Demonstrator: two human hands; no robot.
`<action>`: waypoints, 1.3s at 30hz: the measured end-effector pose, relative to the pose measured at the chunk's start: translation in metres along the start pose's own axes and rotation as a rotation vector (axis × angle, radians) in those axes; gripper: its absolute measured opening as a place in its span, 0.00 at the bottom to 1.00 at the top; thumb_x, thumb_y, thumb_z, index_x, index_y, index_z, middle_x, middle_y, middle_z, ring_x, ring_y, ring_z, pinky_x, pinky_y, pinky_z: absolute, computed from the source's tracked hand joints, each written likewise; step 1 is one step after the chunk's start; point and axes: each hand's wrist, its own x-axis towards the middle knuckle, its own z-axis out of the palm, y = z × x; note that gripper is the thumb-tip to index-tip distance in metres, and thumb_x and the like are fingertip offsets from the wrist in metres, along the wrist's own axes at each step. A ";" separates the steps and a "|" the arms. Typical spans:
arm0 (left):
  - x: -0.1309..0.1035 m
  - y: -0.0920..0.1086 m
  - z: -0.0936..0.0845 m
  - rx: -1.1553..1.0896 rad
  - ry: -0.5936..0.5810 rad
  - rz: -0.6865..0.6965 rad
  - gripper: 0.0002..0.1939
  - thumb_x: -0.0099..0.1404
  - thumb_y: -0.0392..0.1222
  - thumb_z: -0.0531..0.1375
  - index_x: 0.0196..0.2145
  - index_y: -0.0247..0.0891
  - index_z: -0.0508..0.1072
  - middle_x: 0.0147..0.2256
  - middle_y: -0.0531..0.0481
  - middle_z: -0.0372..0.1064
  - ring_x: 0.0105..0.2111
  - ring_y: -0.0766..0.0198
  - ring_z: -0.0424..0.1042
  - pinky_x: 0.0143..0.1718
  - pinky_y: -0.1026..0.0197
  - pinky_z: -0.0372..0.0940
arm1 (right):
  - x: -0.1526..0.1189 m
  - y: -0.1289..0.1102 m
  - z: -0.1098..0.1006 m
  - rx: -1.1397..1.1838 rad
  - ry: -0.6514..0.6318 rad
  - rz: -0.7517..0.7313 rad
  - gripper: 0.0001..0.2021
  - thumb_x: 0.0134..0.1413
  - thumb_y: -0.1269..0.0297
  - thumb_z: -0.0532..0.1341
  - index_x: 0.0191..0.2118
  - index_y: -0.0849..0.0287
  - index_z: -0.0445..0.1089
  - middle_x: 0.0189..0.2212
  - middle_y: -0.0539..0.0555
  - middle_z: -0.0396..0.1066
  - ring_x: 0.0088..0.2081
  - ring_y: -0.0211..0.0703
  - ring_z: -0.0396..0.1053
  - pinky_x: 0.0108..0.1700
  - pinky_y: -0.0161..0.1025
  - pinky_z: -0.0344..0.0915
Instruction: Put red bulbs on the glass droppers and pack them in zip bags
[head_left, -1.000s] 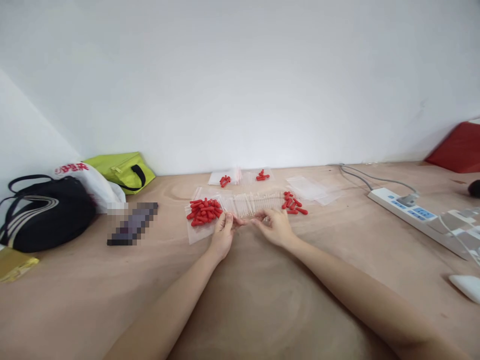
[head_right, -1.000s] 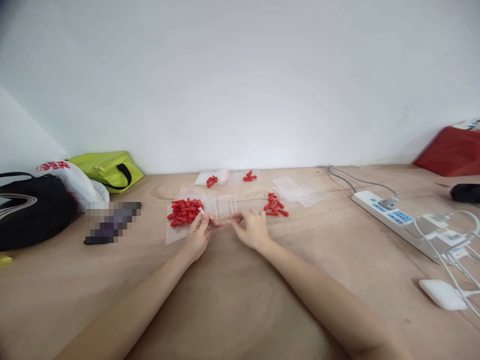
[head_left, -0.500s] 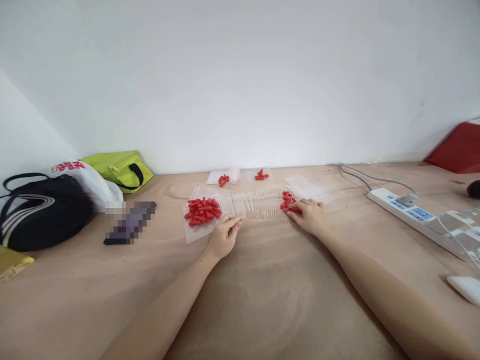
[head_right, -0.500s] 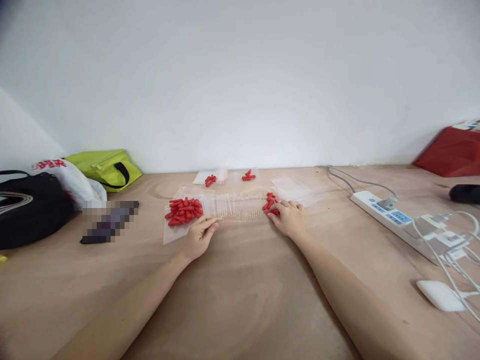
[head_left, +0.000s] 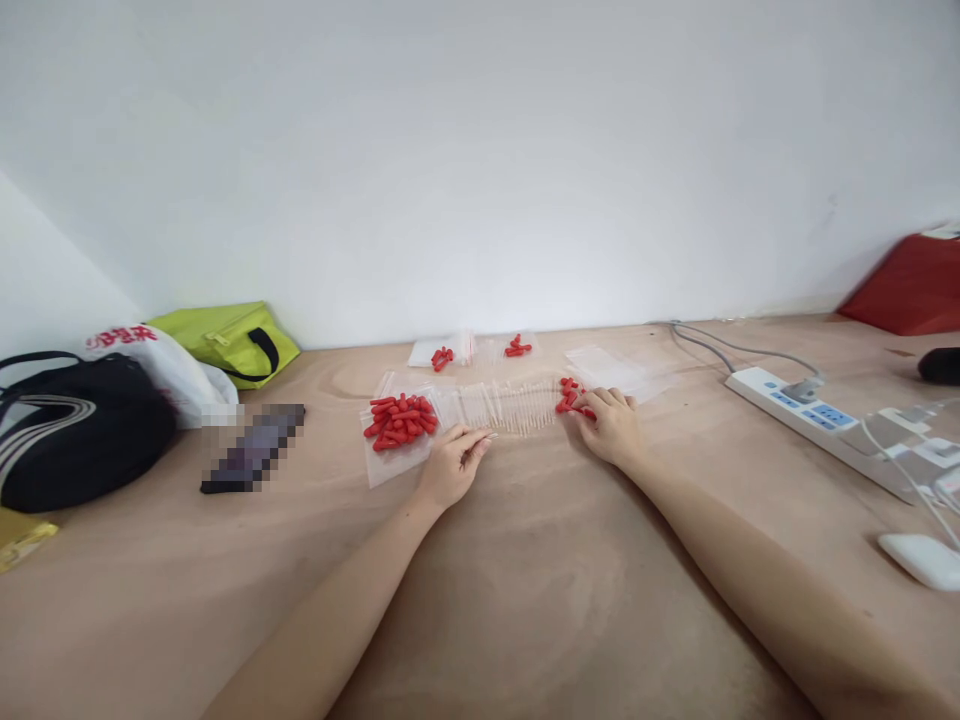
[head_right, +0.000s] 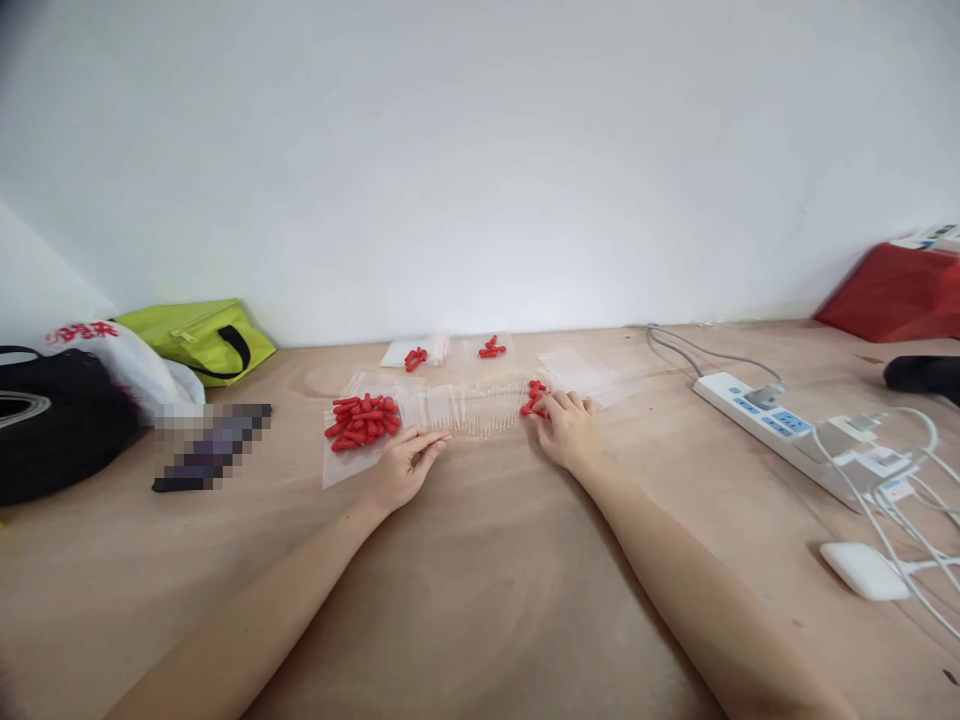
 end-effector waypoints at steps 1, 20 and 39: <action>0.000 0.000 0.000 -0.007 -0.001 -0.001 0.12 0.61 0.44 0.54 0.38 0.40 0.75 0.26 0.49 0.65 0.25 0.65 0.61 0.29 0.63 0.57 | -0.001 -0.006 0.000 0.079 0.010 -0.015 0.10 0.52 0.61 0.52 0.34 0.58 0.68 0.34 0.56 0.68 0.39 0.46 0.61 0.41 0.43 0.51; -0.002 0.002 0.001 -0.106 -0.080 0.024 0.12 0.60 0.44 0.55 0.40 0.44 0.74 0.33 0.47 0.68 0.34 0.61 0.65 0.38 0.60 0.60 | -0.016 -0.065 0.015 0.672 -0.132 -0.289 0.12 0.54 0.70 0.51 0.42 0.57 0.67 0.34 0.55 0.64 0.37 0.40 0.64 0.41 0.40 0.63; -0.005 -0.004 -0.001 -0.032 -0.187 0.159 0.15 0.62 0.36 0.50 0.42 0.44 0.73 0.31 0.46 0.67 0.32 0.63 0.65 0.36 0.60 0.60 | -0.016 -0.066 0.007 0.715 -0.222 -0.311 0.09 0.55 0.64 0.52 0.36 0.58 0.68 0.31 0.54 0.69 0.34 0.38 0.66 0.38 0.36 0.63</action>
